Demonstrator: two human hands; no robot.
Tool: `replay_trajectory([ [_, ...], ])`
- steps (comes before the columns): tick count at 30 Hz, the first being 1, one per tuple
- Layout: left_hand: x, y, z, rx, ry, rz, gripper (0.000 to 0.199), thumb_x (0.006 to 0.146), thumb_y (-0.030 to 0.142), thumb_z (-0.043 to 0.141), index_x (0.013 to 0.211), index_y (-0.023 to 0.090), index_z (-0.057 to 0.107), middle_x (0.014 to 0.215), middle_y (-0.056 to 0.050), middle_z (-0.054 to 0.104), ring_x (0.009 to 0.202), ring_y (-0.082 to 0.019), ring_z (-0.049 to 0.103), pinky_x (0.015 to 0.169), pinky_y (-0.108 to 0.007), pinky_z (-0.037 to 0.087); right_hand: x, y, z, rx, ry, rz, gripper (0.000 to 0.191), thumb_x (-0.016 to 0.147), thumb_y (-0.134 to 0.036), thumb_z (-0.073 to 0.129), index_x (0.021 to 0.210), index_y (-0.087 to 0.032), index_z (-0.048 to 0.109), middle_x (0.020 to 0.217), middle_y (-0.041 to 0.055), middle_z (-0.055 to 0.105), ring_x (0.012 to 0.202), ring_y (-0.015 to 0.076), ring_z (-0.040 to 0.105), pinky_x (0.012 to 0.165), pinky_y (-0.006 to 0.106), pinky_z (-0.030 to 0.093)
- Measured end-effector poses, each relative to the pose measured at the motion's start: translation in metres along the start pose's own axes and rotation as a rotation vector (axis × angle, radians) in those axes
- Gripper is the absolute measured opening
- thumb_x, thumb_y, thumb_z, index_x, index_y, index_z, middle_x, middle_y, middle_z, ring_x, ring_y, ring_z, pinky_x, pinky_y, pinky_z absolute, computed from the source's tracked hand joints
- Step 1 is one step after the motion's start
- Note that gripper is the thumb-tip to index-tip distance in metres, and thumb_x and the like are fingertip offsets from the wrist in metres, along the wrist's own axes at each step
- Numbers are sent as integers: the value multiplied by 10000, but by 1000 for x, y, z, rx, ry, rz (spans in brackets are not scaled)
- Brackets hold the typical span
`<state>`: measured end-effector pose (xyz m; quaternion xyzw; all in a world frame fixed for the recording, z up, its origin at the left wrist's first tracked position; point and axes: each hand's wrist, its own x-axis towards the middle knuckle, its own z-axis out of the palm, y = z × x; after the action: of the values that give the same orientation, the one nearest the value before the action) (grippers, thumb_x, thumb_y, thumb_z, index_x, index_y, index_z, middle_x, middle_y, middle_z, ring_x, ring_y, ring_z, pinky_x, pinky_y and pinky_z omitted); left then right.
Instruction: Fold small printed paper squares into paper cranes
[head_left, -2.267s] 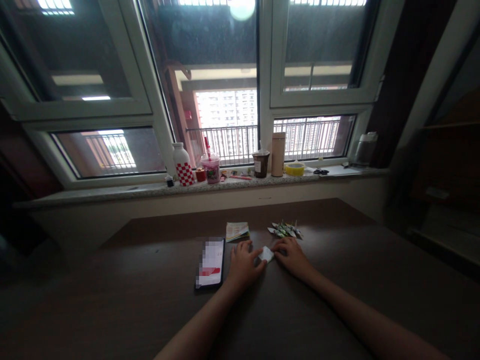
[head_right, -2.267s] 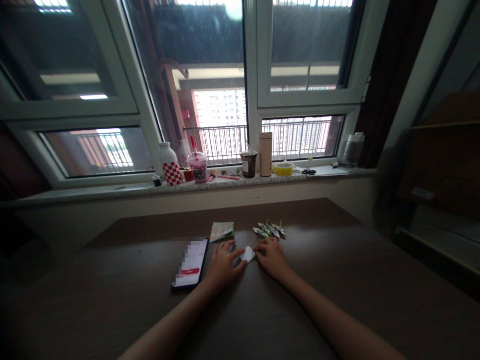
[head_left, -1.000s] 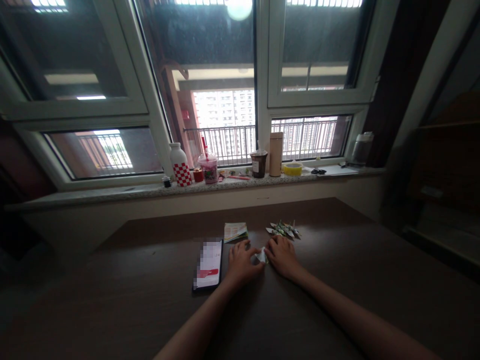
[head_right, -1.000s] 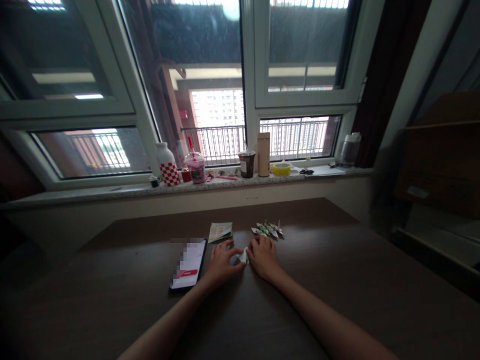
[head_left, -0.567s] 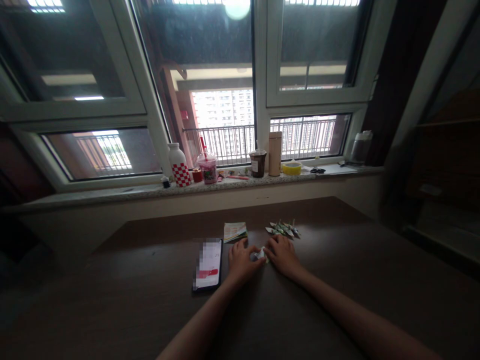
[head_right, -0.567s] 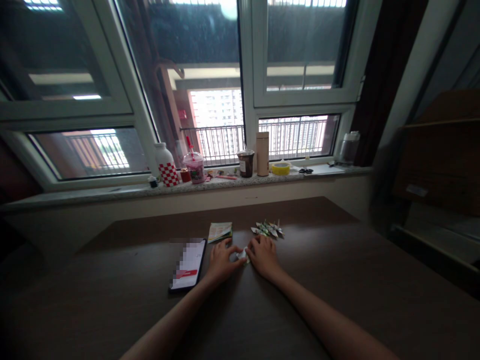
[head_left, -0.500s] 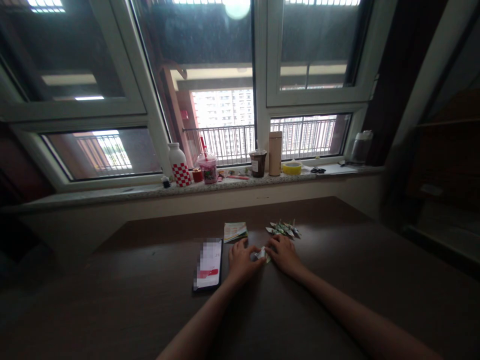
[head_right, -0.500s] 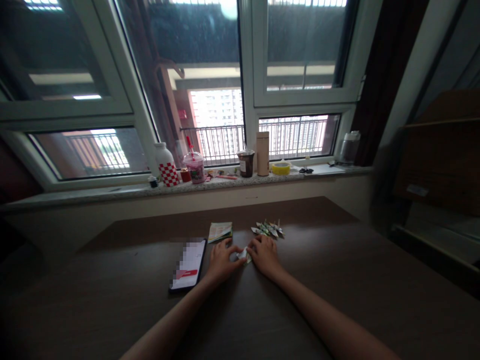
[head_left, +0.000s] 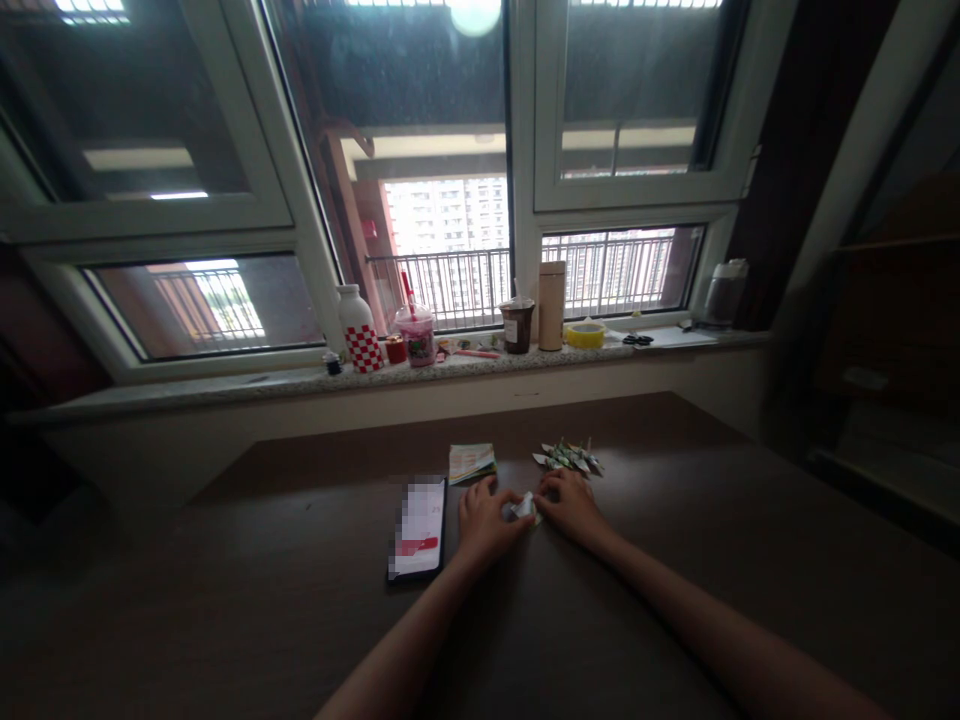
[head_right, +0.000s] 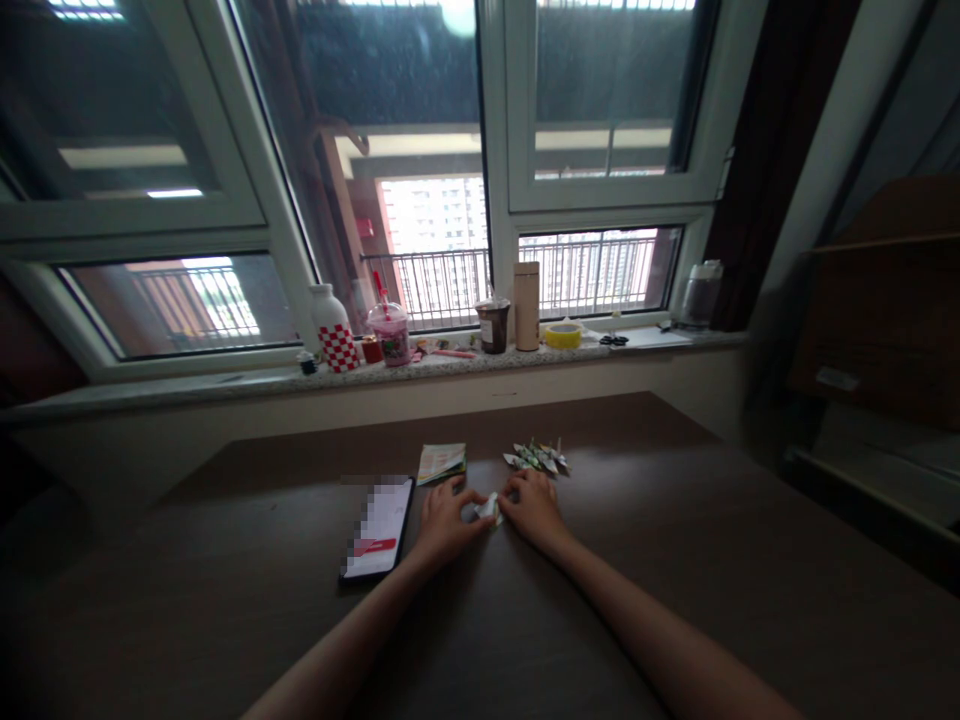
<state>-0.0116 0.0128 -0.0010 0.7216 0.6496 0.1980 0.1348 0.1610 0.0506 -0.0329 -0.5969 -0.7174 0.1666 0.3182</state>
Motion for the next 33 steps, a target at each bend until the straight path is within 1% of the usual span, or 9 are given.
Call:
replay_trajectory([
  [6,0,0,0,1,15,5,372,735,530,670,1052,338,705,1431,-48,479,1362,-281,375,1146,-440,239,-1,-1,0,10,10,2,137,799,-324,654,826,-217,735,1106,66,634,1126,246,530,999,374,351],
  [11,0,2,-2,24,-5,-3,373,742,536,660,1055,335,699,1437,-35,475,1365,-282,371,1142,-434,247,-2,-2,-1,8,18,-15,122,792,-312,663,812,-214,734,1088,70,643,1111,247,535,988,368,361],
  [18,2,1,0,31,-17,-5,366,736,505,671,1055,328,695,1448,-47,462,1375,-295,355,1149,-451,234,-4,-4,-1,-21,30,-32,137,811,-317,642,829,-208,722,1091,76,633,1106,252,527,982,374,363],
  [25,2,0,1,12,4,3,370,724,509,680,1044,324,695,1445,-56,456,1364,-293,370,1147,-457,238,-6,-8,-3,-53,26,-30,139,818,-311,623,830,-210,717,1083,70,630,1106,253,514,983,385,353],
  [29,2,-1,1,20,0,11,375,725,511,679,1048,320,690,1454,-56,450,1375,-297,360,1157,-461,217,-8,-12,-5,-72,12,-22,150,827,-318,618,848,-203,713,1092,71,626,1105,253,506,978,386,354],
  [33,3,-1,1,26,-12,18,372,734,520,668,1048,323,688,1473,-47,435,1382,-293,350,1150,-455,233,-9,-14,-7,-83,12,-25,144,828,-309,625,856,-198,714,1099,75,624,1109,254,499,976,379,355],
])
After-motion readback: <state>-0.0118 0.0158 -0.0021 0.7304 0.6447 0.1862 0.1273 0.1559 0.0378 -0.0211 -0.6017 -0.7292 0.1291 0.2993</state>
